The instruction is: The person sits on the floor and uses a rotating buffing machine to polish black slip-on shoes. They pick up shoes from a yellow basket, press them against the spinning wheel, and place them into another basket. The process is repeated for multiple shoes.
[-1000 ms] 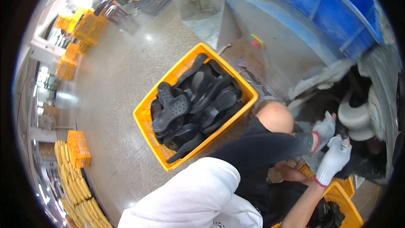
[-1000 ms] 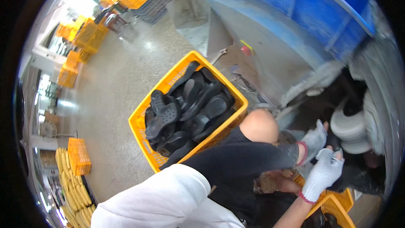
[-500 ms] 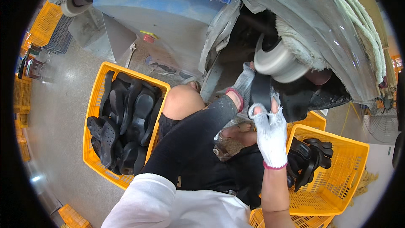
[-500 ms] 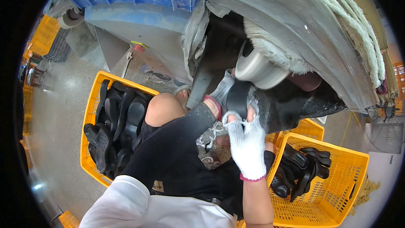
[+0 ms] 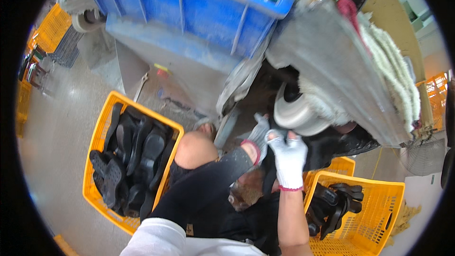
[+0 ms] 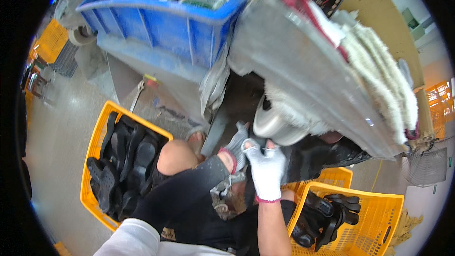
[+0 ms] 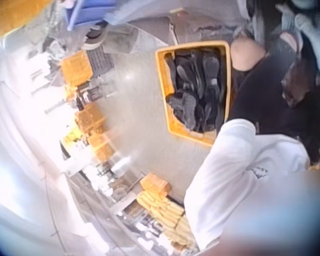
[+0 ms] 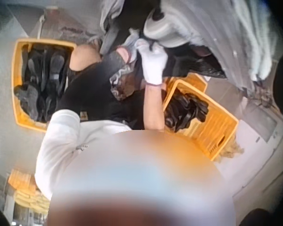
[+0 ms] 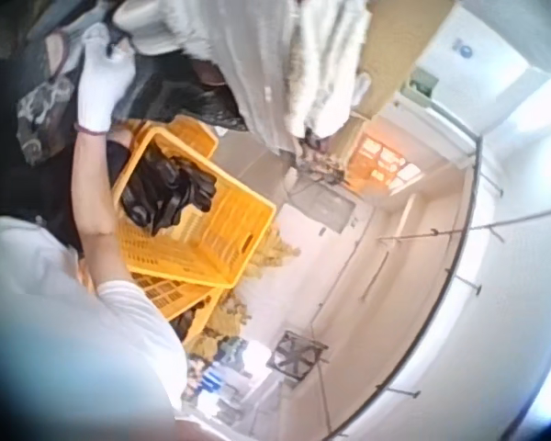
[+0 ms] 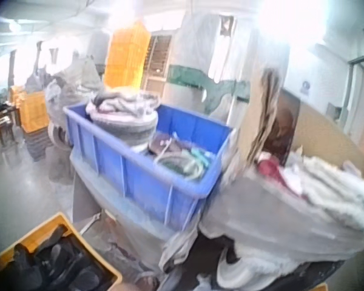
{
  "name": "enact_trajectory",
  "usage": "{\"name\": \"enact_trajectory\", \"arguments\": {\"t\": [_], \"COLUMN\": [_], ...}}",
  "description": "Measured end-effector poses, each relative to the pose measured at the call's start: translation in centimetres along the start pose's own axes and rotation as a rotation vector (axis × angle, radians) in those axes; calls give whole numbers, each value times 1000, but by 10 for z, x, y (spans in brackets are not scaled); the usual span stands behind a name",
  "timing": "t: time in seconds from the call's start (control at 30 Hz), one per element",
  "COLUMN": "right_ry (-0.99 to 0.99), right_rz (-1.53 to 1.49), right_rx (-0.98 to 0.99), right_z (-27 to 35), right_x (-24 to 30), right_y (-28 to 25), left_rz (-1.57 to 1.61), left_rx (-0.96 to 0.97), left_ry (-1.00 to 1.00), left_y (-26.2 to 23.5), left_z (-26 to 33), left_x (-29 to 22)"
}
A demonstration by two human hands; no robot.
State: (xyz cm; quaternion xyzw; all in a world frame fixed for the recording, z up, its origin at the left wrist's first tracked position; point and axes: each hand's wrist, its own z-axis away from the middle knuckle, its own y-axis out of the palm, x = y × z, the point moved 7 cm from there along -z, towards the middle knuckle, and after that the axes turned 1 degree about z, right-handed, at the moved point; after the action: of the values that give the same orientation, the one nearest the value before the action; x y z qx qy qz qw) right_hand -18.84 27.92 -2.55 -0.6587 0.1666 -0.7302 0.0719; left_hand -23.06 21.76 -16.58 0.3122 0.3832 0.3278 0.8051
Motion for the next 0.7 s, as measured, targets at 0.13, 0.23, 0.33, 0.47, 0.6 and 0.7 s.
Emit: {"name": "enact_trajectory", "arguments": {"t": [0.13,0.23,0.33,0.47,0.6,0.7], "right_ry": [345,114,-78,-196,-185,1], "right_rz": [-438,-484,-56,-231,-473,-367], "right_rx": [153,125,57,-140,271,274], "right_z": [-5,19,67,118,148,169], "right_x": [-21,-15,-10,12,20,-30], "right_y": [10,-5,-12,-15,3,-38], "left_rz": [-27,207,-161,-1013,-1518,-1948], "left_rx": [156,403,181,180,-208,-703], "left_ry": [-217,-67,448,749,785,791], "left_y": [-3,21,28,37,-101,-232], "left_z": [2,39,96,172,225,246], "left_x": [20,19,9,-11,-125,-203]}}
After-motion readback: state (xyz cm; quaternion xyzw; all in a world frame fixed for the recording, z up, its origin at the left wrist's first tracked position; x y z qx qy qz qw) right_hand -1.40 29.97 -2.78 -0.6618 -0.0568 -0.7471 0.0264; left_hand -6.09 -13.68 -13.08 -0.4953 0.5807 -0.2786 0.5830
